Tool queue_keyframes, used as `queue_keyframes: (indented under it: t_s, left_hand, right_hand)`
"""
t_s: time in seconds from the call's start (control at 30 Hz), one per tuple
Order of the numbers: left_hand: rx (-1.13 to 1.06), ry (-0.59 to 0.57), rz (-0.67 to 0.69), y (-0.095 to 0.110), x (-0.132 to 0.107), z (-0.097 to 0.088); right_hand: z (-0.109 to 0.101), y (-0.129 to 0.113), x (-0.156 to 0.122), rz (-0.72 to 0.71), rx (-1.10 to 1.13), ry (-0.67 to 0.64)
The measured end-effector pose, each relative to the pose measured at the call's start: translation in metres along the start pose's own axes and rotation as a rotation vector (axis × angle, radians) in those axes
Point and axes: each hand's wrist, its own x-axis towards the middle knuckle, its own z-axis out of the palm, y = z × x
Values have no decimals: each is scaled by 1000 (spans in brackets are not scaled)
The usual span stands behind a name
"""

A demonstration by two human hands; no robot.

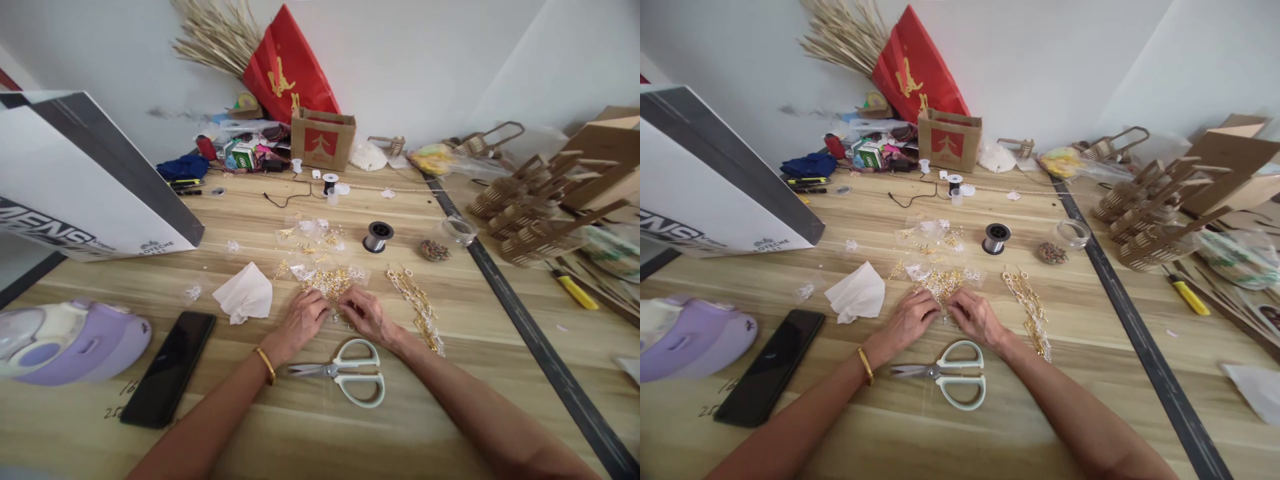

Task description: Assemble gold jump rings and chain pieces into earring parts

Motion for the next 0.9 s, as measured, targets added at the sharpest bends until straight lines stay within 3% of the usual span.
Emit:
queue_keyframes:
  t_s: [0.17, 0.37, 0.53, 0.9]
  left_hand:
    - [-143, 84, -52, -5, 0, 4]
    - [-365, 180, -218, -3, 0, -3]
    - [-501, 173, -322, -1, 0, -9]
    - [-670, 130, -439, -5, -1, -3]
  right_hand:
    - [0, 0, -1, -9, 27, -10]
    - [-1, -1, 0, -17, 22, -3]
    - [-2, -3, 0, 5, 24, -26]
    - [-3, 1, 2, 89, 50, 71]
